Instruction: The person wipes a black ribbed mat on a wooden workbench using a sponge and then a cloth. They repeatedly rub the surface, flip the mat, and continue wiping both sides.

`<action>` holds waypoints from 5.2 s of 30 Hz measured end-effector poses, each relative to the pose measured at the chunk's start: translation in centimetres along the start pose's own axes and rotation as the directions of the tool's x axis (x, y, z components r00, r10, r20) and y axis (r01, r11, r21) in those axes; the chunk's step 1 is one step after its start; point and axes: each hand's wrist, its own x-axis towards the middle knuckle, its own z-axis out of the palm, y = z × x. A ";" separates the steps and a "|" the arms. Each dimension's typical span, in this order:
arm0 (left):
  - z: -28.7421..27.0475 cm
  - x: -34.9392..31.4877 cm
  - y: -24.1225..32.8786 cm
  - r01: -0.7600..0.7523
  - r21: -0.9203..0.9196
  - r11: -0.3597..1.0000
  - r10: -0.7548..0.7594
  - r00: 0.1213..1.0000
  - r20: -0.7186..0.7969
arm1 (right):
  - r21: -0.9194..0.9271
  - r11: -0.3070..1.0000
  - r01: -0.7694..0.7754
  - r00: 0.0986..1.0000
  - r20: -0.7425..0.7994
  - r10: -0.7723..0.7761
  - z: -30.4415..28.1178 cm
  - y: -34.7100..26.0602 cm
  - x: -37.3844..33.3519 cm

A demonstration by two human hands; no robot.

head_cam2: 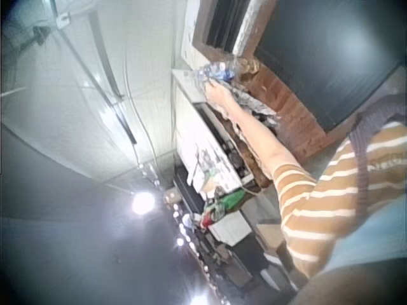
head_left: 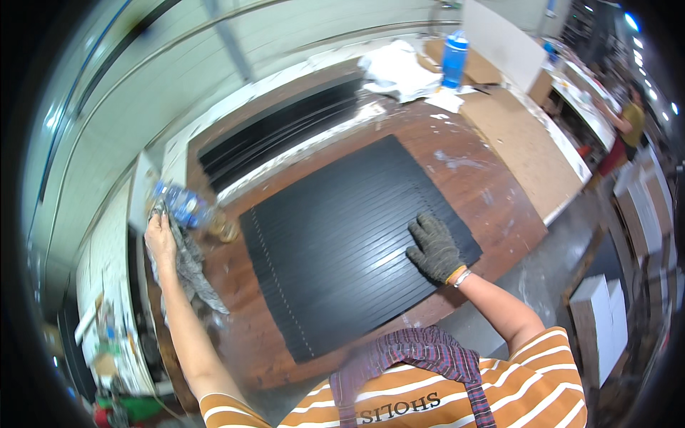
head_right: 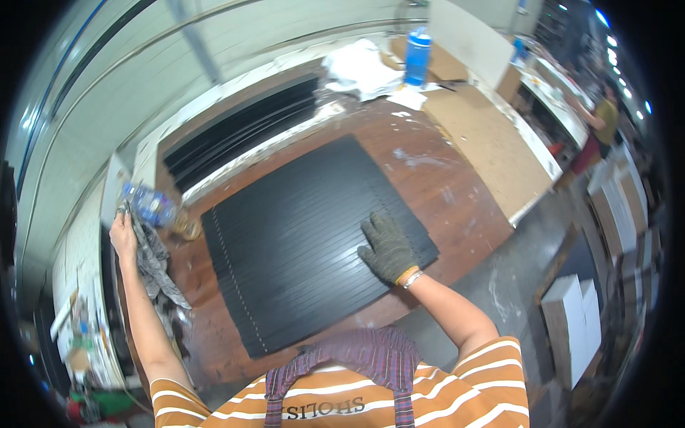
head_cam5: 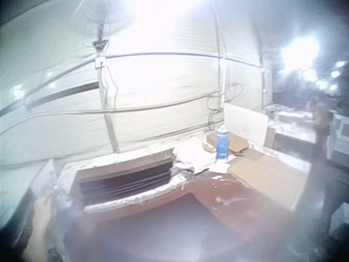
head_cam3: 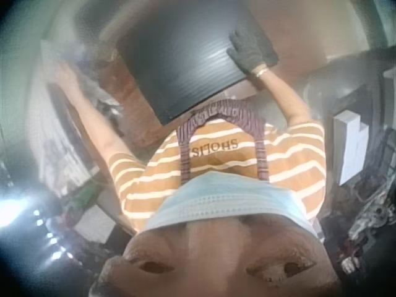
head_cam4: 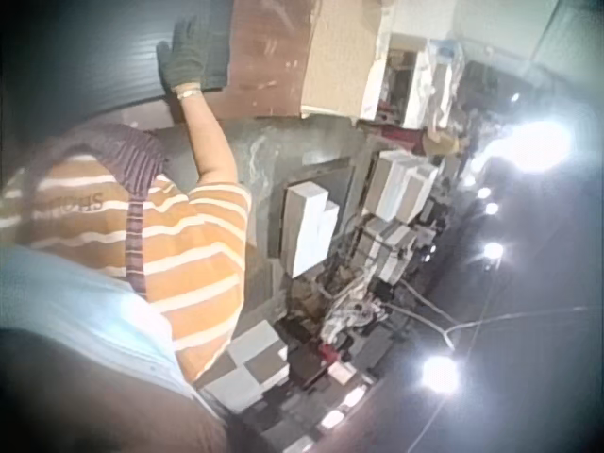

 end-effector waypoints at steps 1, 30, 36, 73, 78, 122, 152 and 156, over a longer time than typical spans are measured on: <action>2.2 1.2 0.8 -0.063 0.095 0.993 0.059 0.997 0.052 | -0.055 0.998 -0.039 0.999 0.008 0.040 0.8 0.5 -0.9; 9.2 -7.1 -14.9 0.190 -0.068 0.979 -0.201 0.949 -0.242 | -0.131 0.989 -0.066 0.996 -0.074 0.057 1.7 -0.5 -1.6; 5.7 -15.0 -10.6 0.458 -0.879 -0.133 -0.834 0.427 0.349 | -0.190 0.979 -0.072 0.997 -0.031 0.067 1.7 -0.5 -1.8; 5.1 -5.6 -7.2 -0.222 0.083 0.971 0.224 0.974 -0.014 | -0.131 0.988 -0.088 0.996 -0.046 0.082 1.8 -0.4 -1.4; 2.8 -6.8 -8.7 0.001 0.040 0.999 0.000 1.000 -0.029 | -0.147 0.987 -0.071 0.997 -0.047 0.064 2.1 -0.1 -1.6; 24.9 -13.0 9.7 -0.141 -0.200 0.969 0.217 0.874 0.435 | -0.108 0.994 -0.015 1.000 -0.010 0.014 1.5 0.0 -0.8; 28.3 -1.8 2.6 -0.018 0.144 0.989 -0.064 0.837 0.543 | -0.054 0.999 -0.006 0.978 0.207 0.017 8.1 13.1 37.7; 27.1 -2.9 3.2 0.034 0.046 0.998 -0.052 0.866 0.497 | -0.049 0.999 -0.003 0.987 0.159 0.011 7.7 13.3 36.8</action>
